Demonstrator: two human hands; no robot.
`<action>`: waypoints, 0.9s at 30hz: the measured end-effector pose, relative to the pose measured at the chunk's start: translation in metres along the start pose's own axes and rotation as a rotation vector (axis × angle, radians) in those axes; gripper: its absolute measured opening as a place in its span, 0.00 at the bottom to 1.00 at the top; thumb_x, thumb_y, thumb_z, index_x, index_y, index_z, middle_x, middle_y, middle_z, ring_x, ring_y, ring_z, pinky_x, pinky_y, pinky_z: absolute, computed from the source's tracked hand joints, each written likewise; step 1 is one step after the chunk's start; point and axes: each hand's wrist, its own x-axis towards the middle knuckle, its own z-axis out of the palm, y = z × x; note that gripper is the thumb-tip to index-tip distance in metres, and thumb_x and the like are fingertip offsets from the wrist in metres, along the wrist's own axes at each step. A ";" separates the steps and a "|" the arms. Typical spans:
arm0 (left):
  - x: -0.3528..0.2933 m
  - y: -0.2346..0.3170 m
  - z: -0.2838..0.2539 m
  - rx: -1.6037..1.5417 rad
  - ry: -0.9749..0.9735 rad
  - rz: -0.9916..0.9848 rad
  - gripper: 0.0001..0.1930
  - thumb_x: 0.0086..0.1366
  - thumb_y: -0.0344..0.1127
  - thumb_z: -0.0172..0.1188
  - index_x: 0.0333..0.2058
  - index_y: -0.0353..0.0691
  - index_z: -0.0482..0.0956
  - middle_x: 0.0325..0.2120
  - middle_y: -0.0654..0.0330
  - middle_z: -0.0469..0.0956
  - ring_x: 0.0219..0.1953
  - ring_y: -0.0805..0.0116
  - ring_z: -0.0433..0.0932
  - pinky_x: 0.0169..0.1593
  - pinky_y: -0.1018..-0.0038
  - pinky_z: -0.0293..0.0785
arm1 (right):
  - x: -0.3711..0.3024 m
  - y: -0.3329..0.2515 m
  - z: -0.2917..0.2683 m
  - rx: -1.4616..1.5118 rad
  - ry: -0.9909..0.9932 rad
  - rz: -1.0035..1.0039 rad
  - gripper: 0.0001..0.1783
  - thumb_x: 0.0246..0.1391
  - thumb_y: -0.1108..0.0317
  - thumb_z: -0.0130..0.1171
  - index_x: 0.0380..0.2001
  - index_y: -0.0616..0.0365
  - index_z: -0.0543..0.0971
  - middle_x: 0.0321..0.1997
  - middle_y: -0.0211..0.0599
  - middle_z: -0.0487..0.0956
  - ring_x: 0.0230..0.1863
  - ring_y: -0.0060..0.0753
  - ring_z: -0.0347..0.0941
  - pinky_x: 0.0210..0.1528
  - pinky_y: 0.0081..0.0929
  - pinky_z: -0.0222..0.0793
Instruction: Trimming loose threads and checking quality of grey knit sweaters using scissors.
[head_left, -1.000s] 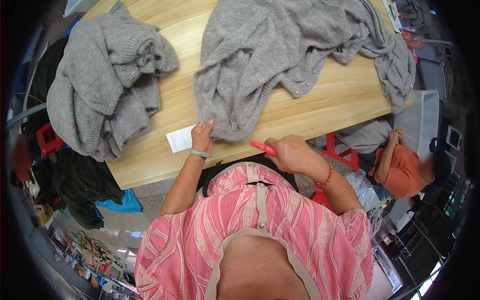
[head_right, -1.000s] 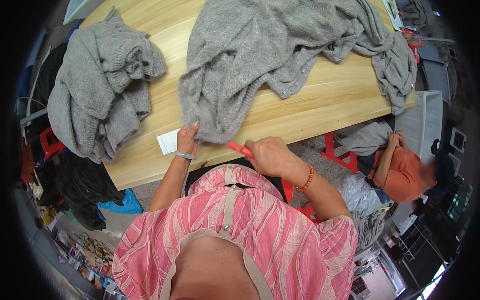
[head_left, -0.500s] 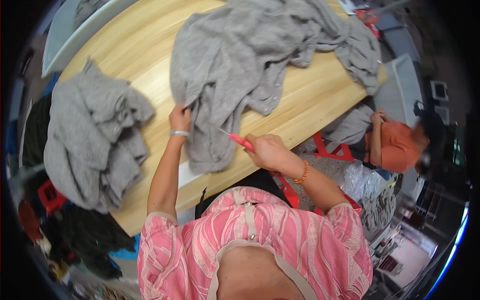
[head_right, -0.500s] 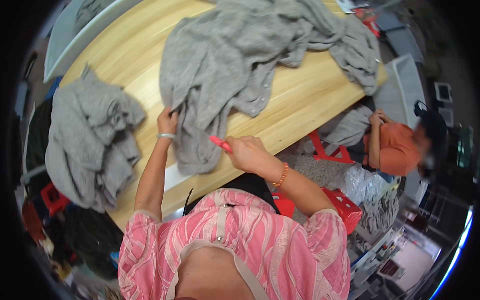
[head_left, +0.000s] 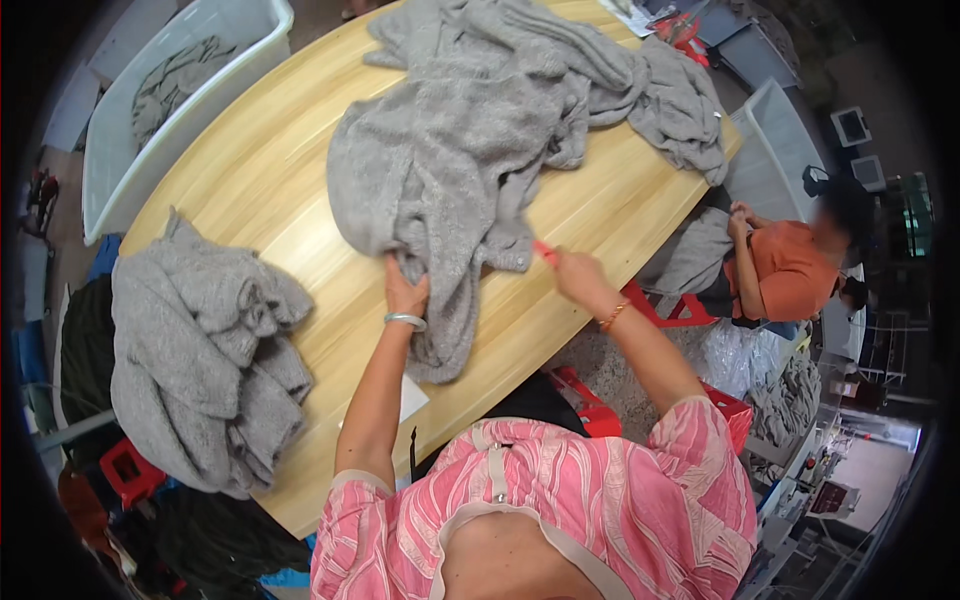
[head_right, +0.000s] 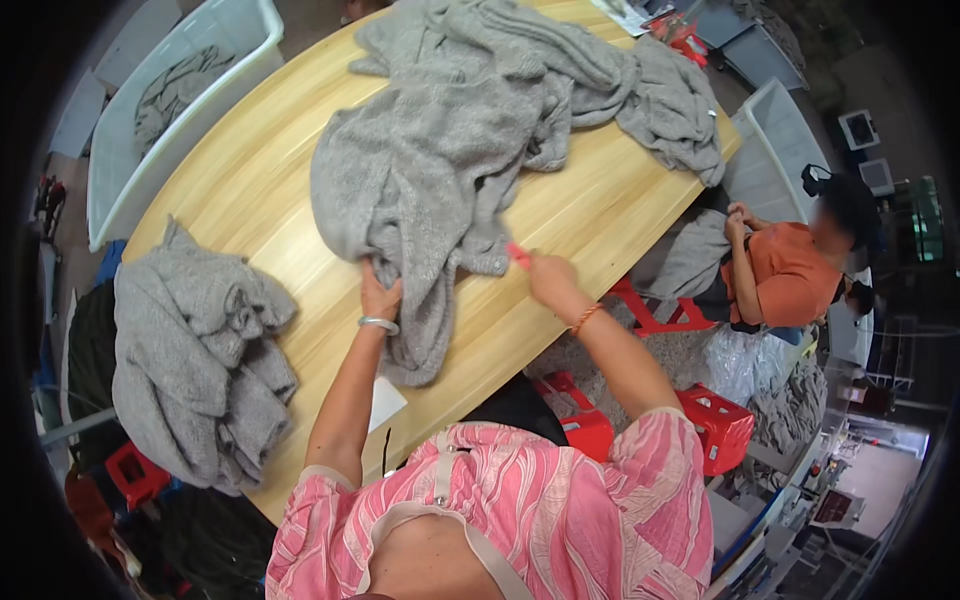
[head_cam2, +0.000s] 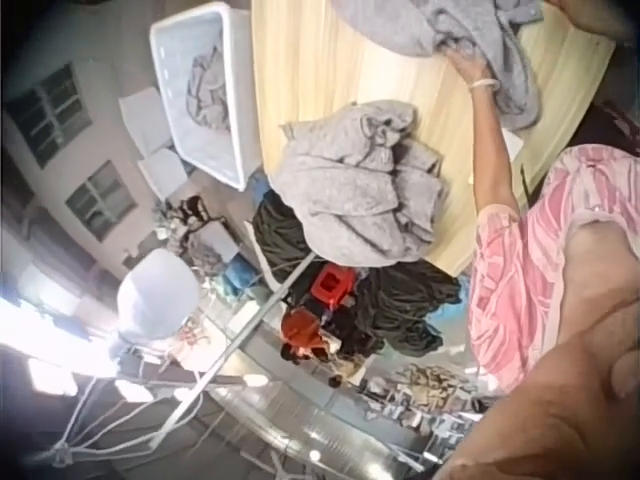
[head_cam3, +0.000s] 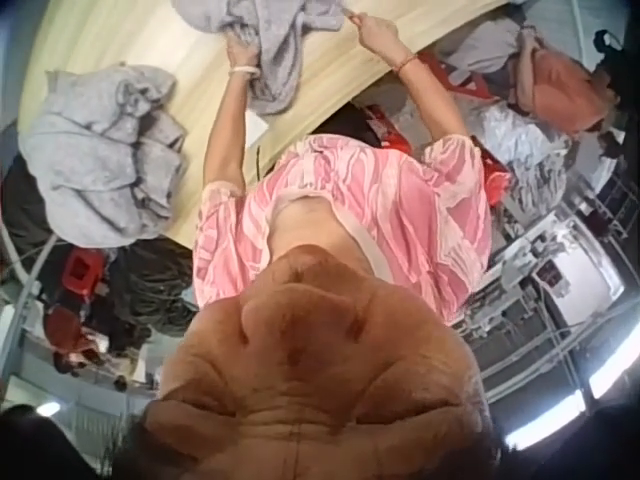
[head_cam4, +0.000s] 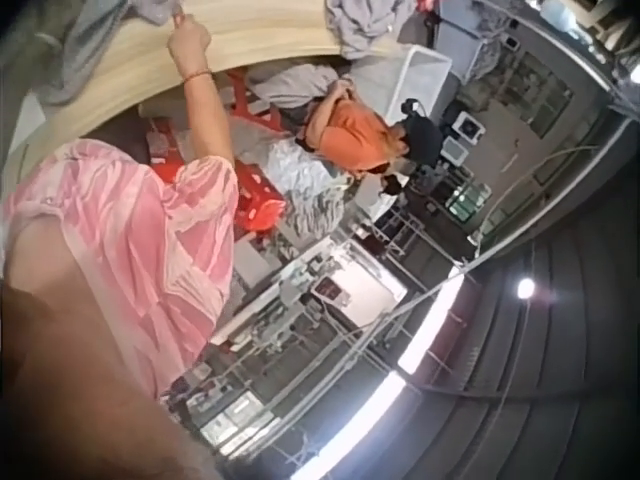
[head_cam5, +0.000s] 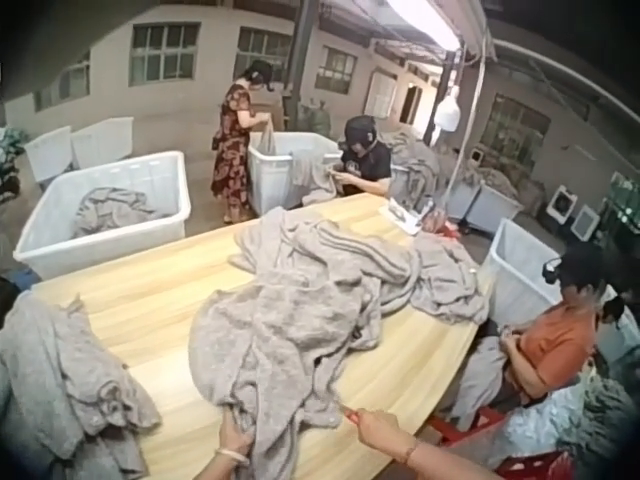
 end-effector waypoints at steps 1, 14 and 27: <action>0.002 0.026 0.015 -0.117 -0.172 -0.072 0.45 0.48 0.38 0.66 0.62 0.32 0.54 0.59 0.37 0.59 0.62 0.43 0.58 0.65 0.62 0.53 | 0.005 -0.005 0.002 -0.002 -0.046 -0.122 0.11 0.57 0.64 0.48 0.36 0.57 0.76 0.27 0.49 0.79 0.32 0.52 0.77 0.33 0.47 0.71; -0.010 0.249 0.008 0.359 -0.212 0.714 0.30 0.46 0.26 0.63 0.52 0.38 0.71 0.42 0.50 0.73 0.47 0.50 0.69 0.55 0.53 0.62 | 0.021 0.026 -0.076 0.600 0.240 -0.527 0.18 0.43 0.72 0.58 0.41 0.55 0.73 0.35 0.47 0.75 0.37 0.54 0.72 0.39 0.43 0.70; 0.118 0.267 0.219 0.286 -0.538 0.788 0.34 0.50 0.34 0.65 0.58 0.44 0.65 0.57 0.48 0.63 0.59 0.48 0.61 0.59 0.53 0.56 | 0.201 0.434 -0.338 -0.380 1.013 -0.259 0.18 0.47 0.69 0.52 0.41 0.69 0.75 0.41 0.55 0.78 0.45 0.60 0.71 0.50 0.42 0.66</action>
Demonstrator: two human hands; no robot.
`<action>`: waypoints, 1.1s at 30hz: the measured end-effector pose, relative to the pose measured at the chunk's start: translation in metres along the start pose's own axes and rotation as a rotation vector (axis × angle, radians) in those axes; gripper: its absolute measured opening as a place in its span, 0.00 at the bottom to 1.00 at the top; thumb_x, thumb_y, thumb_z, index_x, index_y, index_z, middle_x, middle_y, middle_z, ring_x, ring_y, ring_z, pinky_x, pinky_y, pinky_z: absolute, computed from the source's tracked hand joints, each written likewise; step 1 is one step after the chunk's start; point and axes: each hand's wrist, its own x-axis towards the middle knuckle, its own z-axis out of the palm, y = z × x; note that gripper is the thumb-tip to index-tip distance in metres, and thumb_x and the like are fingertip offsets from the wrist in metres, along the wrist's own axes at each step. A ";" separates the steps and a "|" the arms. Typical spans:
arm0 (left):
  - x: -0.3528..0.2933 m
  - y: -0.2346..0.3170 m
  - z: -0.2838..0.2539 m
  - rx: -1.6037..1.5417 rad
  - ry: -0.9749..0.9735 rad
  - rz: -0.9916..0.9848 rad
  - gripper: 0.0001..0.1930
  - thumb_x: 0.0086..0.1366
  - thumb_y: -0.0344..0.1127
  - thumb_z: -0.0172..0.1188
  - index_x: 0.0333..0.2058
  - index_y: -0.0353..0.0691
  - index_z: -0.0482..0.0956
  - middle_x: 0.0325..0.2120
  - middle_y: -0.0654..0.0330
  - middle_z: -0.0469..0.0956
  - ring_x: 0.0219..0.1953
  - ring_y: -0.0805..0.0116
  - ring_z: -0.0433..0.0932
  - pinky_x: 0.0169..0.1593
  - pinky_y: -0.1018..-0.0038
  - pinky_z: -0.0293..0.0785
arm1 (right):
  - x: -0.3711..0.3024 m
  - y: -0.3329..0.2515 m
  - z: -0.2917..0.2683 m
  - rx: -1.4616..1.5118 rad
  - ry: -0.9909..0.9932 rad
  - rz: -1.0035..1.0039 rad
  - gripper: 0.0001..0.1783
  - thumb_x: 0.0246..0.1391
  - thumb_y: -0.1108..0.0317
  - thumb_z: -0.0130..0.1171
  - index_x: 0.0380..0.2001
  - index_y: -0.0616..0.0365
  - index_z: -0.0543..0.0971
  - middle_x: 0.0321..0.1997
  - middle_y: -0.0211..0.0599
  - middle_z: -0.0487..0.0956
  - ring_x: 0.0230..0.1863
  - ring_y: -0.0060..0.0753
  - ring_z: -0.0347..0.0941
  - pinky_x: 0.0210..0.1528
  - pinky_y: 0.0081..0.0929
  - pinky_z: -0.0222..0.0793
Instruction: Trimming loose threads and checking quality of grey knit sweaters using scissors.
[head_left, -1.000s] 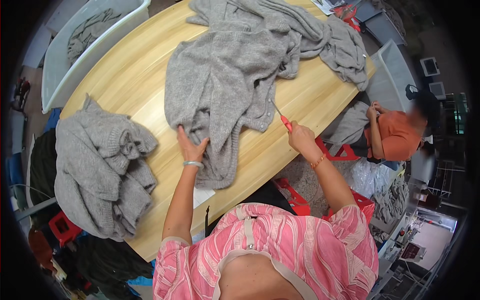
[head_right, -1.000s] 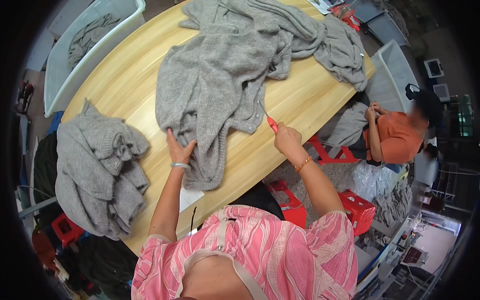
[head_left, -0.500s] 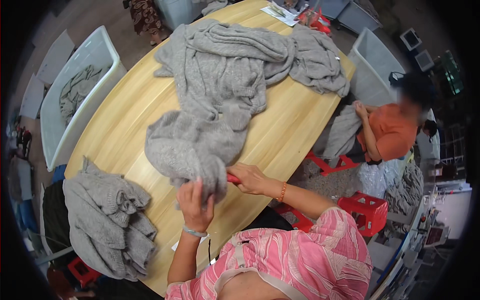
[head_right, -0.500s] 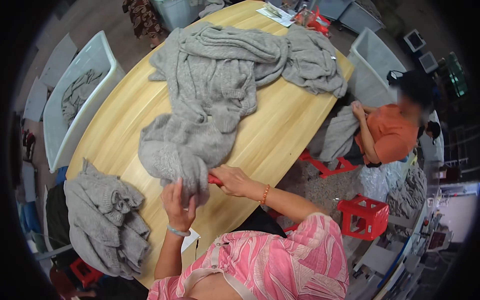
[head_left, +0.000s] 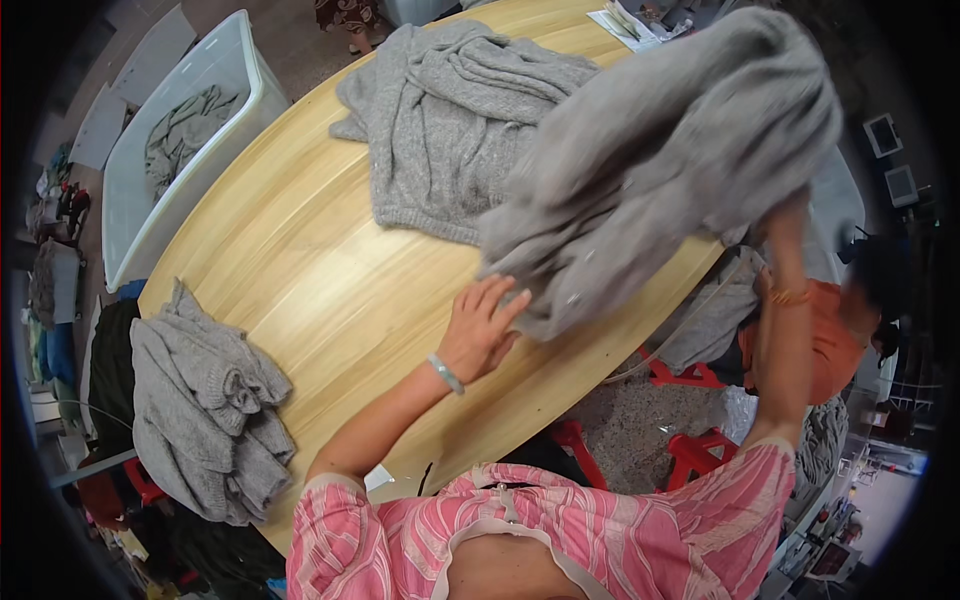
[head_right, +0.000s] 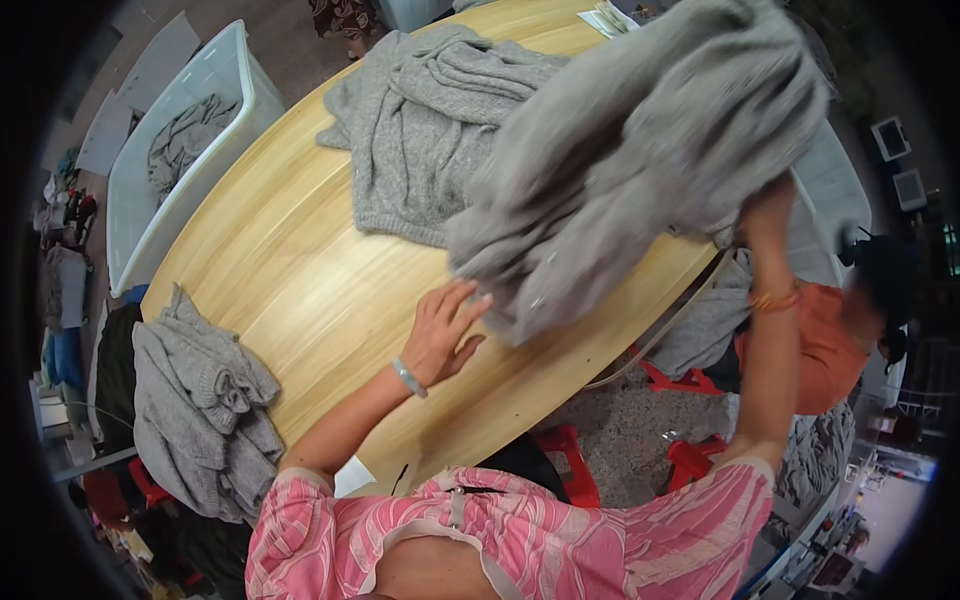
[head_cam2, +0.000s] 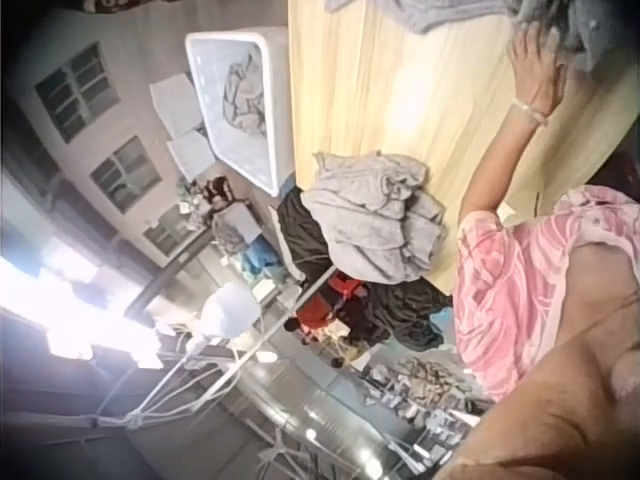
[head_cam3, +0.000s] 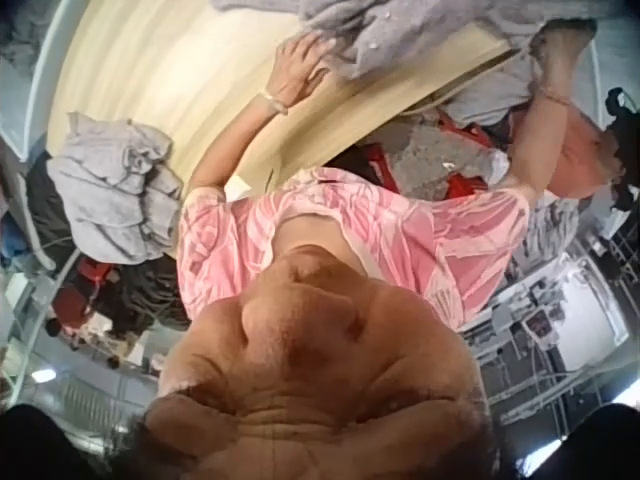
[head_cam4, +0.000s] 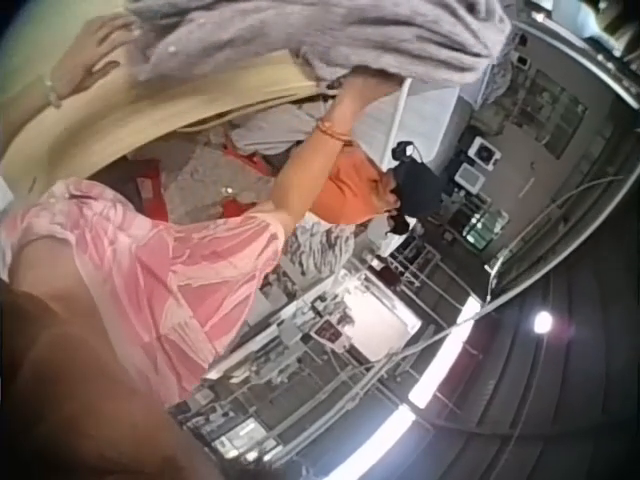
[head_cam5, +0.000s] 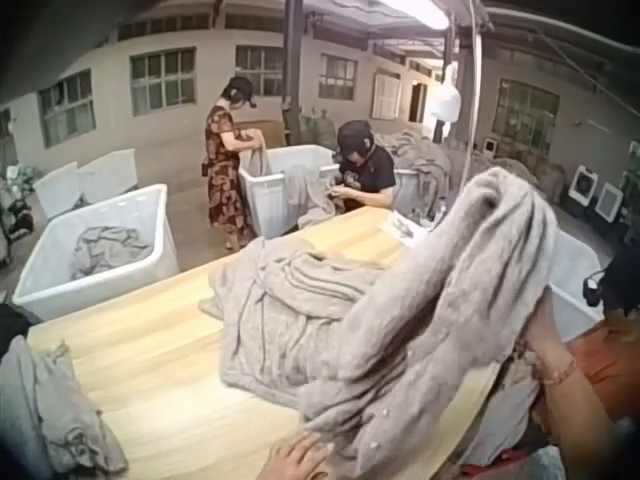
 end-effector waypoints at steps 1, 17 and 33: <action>0.013 -0.019 0.015 0.001 -0.003 -0.005 0.34 0.50 0.34 0.65 0.58 0.44 0.65 0.57 0.48 0.63 0.59 0.48 0.61 0.59 0.53 0.56 | 0.025 0.055 0.012 -0.197 -0.064 -0.006 0.18 0.48 0.69 0.51 0.42 0.70 0.74 0.42 0.55 0.78 0.45 0.57 0.71 0.48 0.42 0.66; 0.206 -0.218 0.113 0.533 -0.096 -0.177 0.21 0.58 0.31 0.51 0.51 0.49 0.69 0.55 0.51 0.63 0.61 0.48 0.56 0.57 0.38 0.51 | 0.009 -0.084 0.181 0.445 -0.569 0.525 0.16 0.54 0.71 0.51 0.48 0.60 0.72 0.28 0.46 0.78 0.30 0.41 0.78 0.33 0.38 0.71; -0.068 -0.215 -0.035 0.581 -0.260 -0.354 0.13 0.45 0.29 0.55 0.34 0.47 0.76 0.31 0.60 0.72 0.43 0.59 0.71 0.44 0.61 0.59 | -0.044 -0.365 0.157 0.759 -0.887 0.244 0.19 0.50 0.73 0.47 0.47 0.61 0.70 0.27 0.54 0.79 0.31 0.56 0.77 0.34 0.48 0.72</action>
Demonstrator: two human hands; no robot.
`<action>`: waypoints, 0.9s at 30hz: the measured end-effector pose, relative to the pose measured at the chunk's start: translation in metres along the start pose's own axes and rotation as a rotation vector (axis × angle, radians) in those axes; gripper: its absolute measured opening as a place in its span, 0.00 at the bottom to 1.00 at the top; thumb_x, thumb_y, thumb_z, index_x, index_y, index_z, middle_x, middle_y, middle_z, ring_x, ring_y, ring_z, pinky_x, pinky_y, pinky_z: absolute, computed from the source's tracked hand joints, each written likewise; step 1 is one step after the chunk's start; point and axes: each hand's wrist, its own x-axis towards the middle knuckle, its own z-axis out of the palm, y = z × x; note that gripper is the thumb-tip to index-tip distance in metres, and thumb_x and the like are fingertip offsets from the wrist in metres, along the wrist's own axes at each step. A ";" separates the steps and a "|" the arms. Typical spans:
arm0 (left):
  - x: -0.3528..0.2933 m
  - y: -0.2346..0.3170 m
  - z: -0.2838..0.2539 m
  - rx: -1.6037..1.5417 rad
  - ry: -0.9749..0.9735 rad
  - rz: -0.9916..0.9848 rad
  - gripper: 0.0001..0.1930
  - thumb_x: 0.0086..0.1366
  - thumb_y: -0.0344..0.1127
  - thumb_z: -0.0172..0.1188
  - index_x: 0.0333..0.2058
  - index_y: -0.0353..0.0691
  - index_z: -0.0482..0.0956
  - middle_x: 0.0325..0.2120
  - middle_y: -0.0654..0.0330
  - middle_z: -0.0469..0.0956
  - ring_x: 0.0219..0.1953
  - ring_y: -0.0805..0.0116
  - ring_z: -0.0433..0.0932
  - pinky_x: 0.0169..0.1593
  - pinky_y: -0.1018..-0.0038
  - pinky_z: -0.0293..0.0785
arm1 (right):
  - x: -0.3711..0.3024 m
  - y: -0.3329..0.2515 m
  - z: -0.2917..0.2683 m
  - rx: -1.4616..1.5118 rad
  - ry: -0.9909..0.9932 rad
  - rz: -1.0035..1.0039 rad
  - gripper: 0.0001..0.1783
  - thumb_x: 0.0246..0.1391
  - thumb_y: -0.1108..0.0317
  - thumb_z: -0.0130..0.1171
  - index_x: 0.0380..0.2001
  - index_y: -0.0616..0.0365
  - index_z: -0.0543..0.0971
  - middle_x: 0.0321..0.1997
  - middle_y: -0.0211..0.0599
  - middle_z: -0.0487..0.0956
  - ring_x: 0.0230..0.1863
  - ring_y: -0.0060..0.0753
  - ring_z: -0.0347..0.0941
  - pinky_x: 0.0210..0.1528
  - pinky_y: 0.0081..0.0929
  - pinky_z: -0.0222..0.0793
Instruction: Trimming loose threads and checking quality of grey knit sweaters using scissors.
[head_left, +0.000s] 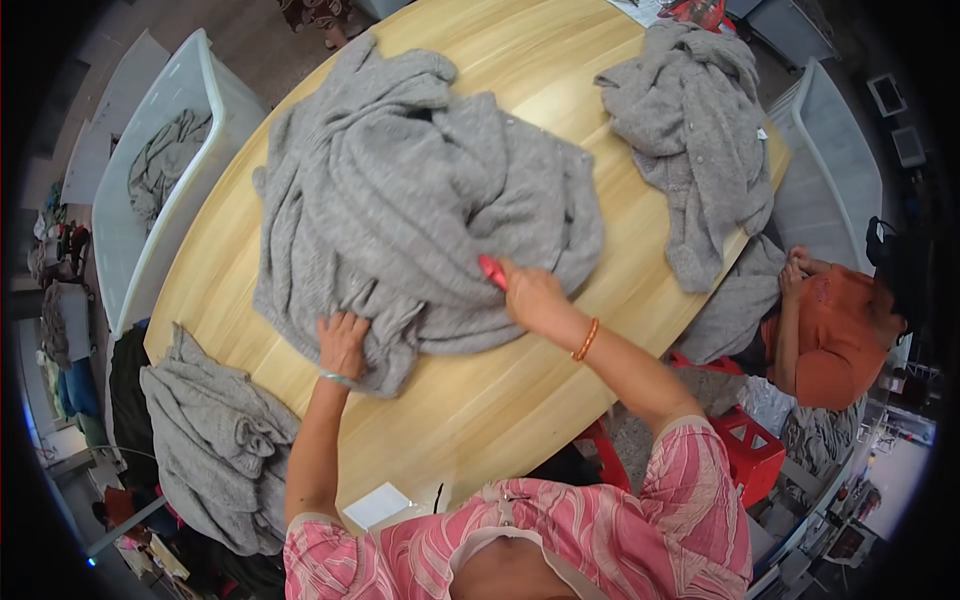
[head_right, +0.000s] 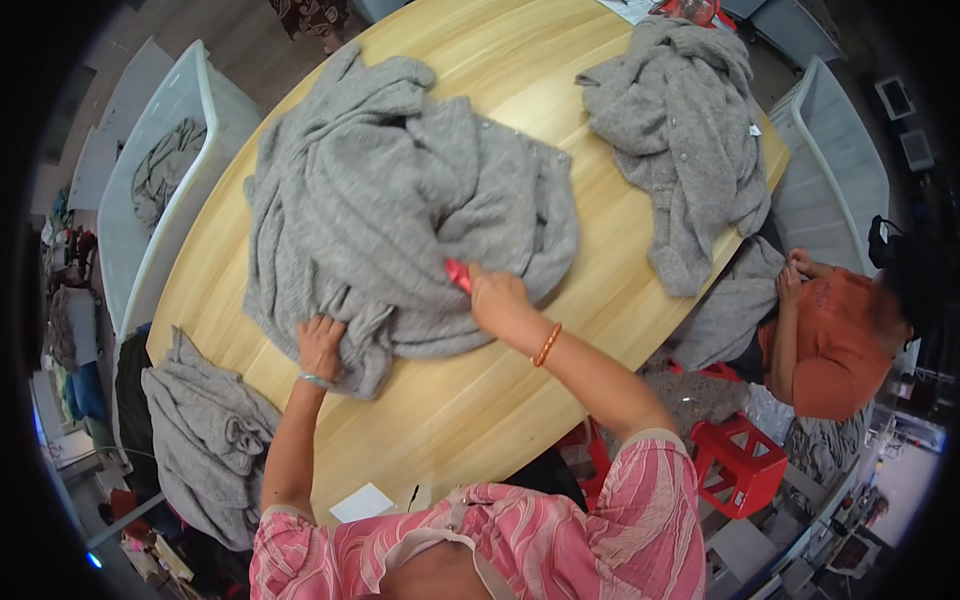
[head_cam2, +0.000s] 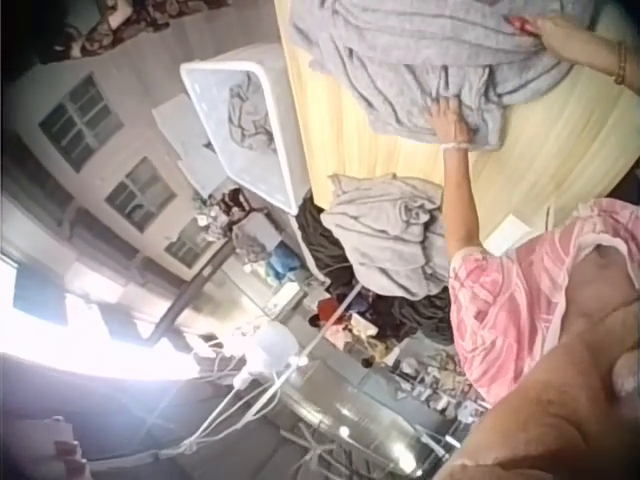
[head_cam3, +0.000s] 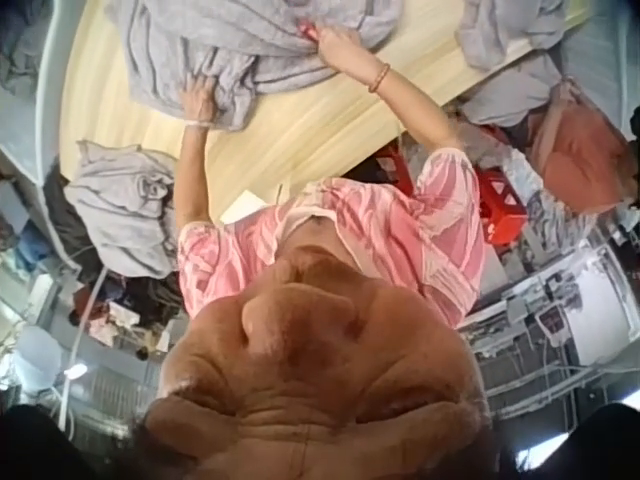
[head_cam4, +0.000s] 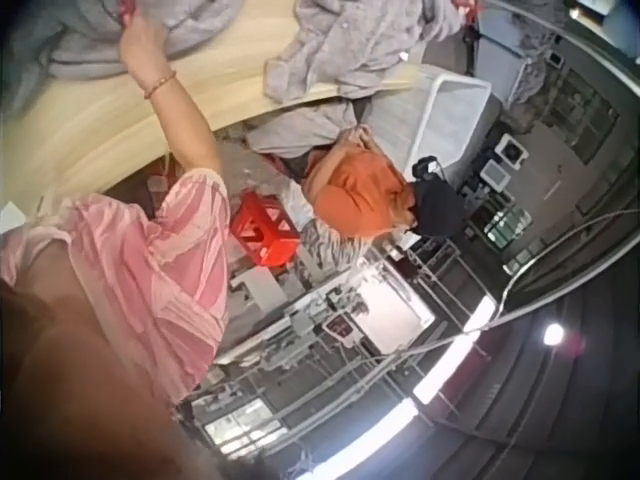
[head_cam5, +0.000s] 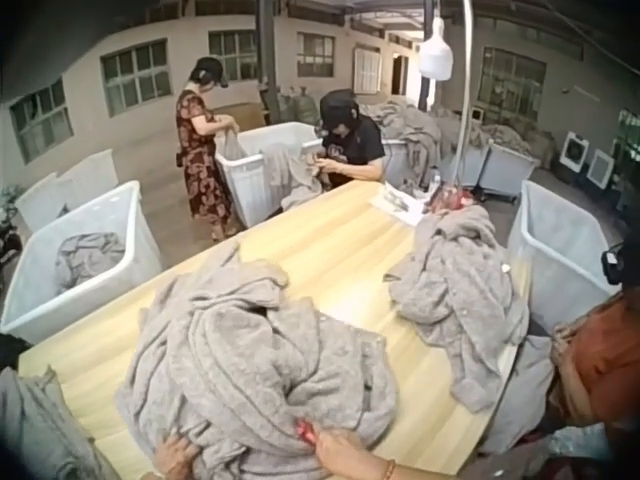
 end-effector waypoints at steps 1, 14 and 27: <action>-0.028 -0.006 -0.005 -0.020 -0.011 0.024 0.13 0.46 0.29 0.54 0.33 0.46 0.76 0.31 0.60 0.73 0.43 0.59 0.71 0.44 0.61 0.59 | -0.022 -0.015 0.012 0.003 -0.011 0.008 0.19 0.50 0.73 0.47 0.47 0.61 0.70 0.27 0.54 0.79 0.31 0.56 0.77 0.34 0.48 0.72; -0.286 -0.093 -0.032 0.460 -0.457 -0.432 0.17 0.64 0.33 0.44 0.50 0.48 0.74 0.62 0.59 0.60 0.68 0.54 0.49 0.62 0.40 0.45 | -0.246 -0.195 0.119 0.157 -0.563 -0.094 0.20 0.52 0.69 0.51 0.48 0.64 0.68 0.30 0.55 0.79 0.34 0.55 0.78 0.36 0.46 0.71; -0.204 0.132 -0.049 -0.553 0.201 0.220 0.16 0.57 0.35 0.61 0.45 0.40 0.75 0.43 0.51 0.75 0.47 0.52 0.73 0.47 0.66 0.71 | -0.409 -0.178 0.096 0.077 -0.119 0.308 0.24 0.54 0.64 0.53 0.56 0.47 0.67 0.31 0.57 0.78 0.35 0.61 0.75 0.37 0.51 0.70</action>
